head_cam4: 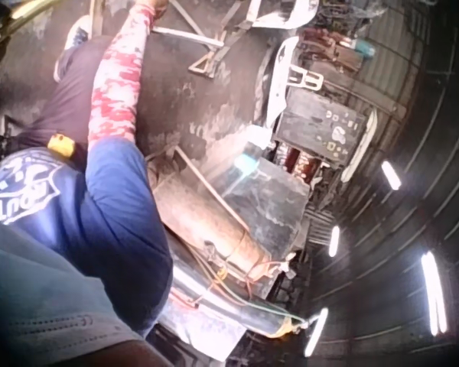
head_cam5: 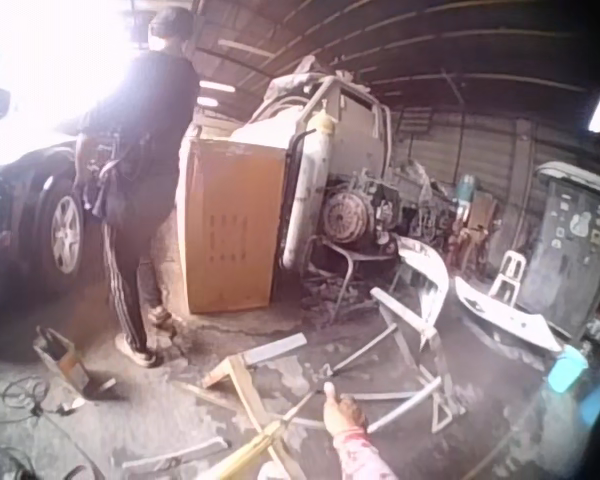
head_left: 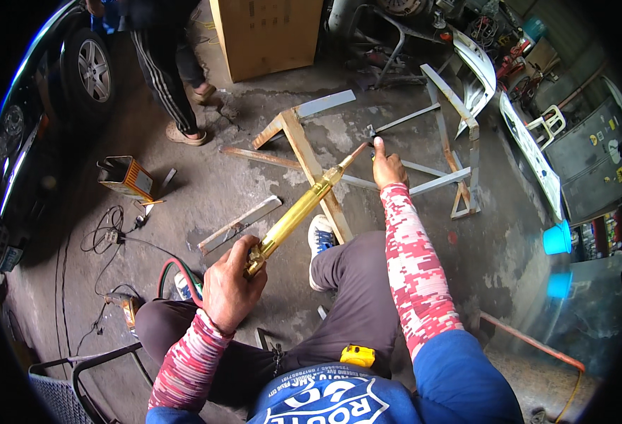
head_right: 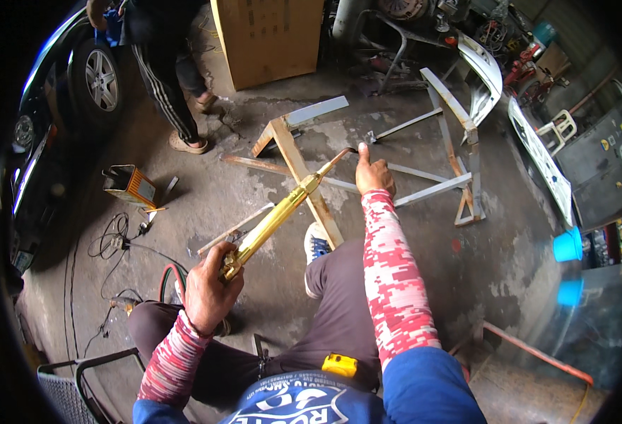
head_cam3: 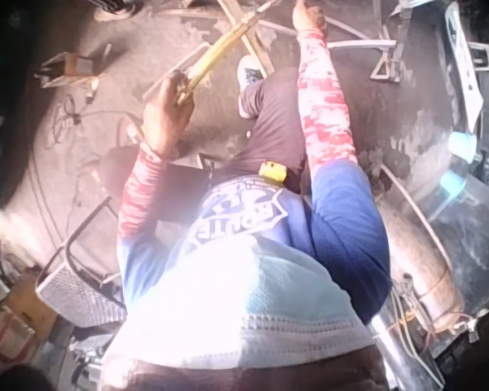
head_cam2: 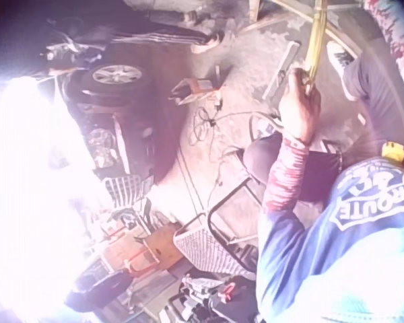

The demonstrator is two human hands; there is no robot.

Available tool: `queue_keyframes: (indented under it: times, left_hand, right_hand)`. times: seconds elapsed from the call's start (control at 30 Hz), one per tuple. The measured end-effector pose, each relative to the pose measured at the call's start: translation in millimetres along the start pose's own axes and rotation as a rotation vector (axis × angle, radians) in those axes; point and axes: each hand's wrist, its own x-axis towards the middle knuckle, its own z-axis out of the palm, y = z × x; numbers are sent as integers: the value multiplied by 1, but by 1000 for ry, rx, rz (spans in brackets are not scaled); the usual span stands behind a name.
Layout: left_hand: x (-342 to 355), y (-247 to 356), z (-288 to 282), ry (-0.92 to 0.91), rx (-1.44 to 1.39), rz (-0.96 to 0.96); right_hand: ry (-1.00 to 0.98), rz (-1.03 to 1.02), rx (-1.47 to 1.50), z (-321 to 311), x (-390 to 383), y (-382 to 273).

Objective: The person uses a handheld cutting torch to cut metal bars in a workshop. They ignite the torch, direct the flame along the metal, and produce sparks as the metal is severed. The person repositions the metal pieces between cuts.

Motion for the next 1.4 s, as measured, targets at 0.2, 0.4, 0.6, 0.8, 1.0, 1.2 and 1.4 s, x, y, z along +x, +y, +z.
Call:
queue_keyframes:
  times: [0.2,0.4,0.6,0.8,1.0,1.2,1.4]
  left_hand:
    - [-1,-2,1,-34,40,-27]
    - [-2,-1,5,0,-6,-76]
    - [3,-4,7,69,-269,-167]
    - [9,-20,19,114,-458,-284]
    - [10,-13,10,180,-346,-181]
    - [11,-4,9,133,-242,-254]
    - [9,-11,22,126,-394,-197]
  right_hand:
    - [4,-13,-28,-1,8,3]
    - [71,34,-48,1,19,6]
    - [-44,-166,86,-24,-30,-4]
    - [-940,-499,743,15,-142,-47]
    - [-922,-519,815,19,-170,-71]
    - [-958,-538,918,24,-168,-66]
    - [-917,-527,902,38,-161,-51]
